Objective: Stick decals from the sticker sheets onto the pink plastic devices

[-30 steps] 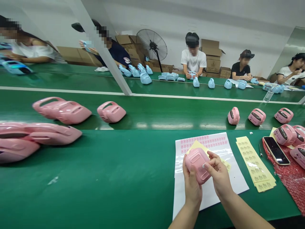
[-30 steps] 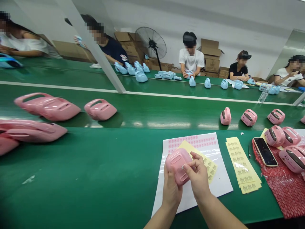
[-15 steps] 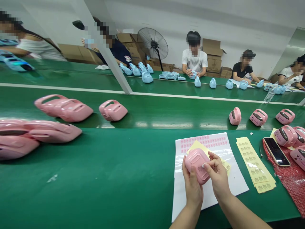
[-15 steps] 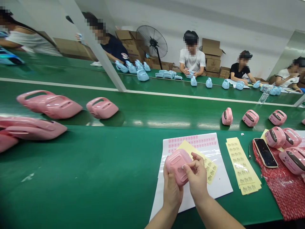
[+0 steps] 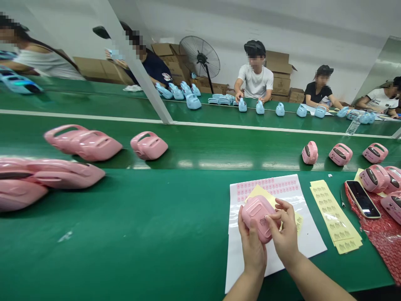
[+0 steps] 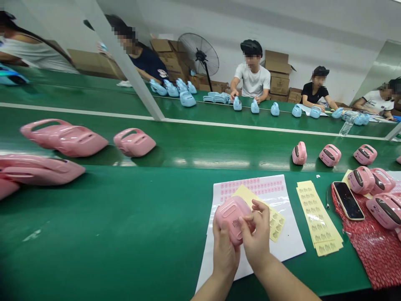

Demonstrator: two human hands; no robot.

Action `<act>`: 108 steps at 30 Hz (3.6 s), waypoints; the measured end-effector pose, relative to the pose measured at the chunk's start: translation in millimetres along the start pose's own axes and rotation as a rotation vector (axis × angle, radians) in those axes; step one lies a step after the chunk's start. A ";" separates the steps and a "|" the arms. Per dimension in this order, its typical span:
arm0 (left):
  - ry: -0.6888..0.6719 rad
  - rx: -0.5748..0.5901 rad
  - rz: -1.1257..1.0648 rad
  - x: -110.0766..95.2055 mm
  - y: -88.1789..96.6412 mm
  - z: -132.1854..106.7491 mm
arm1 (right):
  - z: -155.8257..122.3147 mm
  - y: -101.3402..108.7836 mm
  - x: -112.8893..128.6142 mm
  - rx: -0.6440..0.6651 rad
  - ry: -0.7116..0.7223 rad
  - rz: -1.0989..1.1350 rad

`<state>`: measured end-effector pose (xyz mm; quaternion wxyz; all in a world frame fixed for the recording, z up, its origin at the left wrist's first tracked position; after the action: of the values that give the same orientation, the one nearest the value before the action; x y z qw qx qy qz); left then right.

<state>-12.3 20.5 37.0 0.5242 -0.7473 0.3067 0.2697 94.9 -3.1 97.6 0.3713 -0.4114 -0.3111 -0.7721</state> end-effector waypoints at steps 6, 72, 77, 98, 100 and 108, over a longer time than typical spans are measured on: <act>-0.026 -0.028 -0.009 -2.2 2.6 -0.6 | -10.7 4.1 32.5 0.019 0.459 -0.081; 0.364 -0.010 -0.675 9.1 1.9 15.2 | 4.6 -27.1 -25.8 0.154 -0.293 0.252; 0.385 0.016 -0.662 14.5 1.1 10.2 | 5.5 -23.5 -24.2 0.175 -0.271 0.183; 0.458 -0.041 -0.673 21.7 5.1 9.2 | 5.2 -21.4 4.0 0.141 0.055 -0.203; 0.484 -0.036 -0.672 21.9 3.9 7.6 | 2.8 -23.1 10.7 0.148 0.162 -0.332; 0.445 -0.063 -0.639 17.3 10.5 4.9 | 69.1 -10.7 -62.3 0.156 -0.068 -0.455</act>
<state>-8.9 19.4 16.5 0.4792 -0.8611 0.1562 -0.0666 137.9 76.7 74.1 0.2078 -0.3267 -0.4667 -0.7952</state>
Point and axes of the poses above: each hand's wrist, its own z-axis towards the middle knuckle, its own y-axis out of the back of the hand, x = y × z, the point moved 8 cm from there along z, towards the middle knuckle, and after that the axes turned 2 degrees about y, right-handed, at the moved point
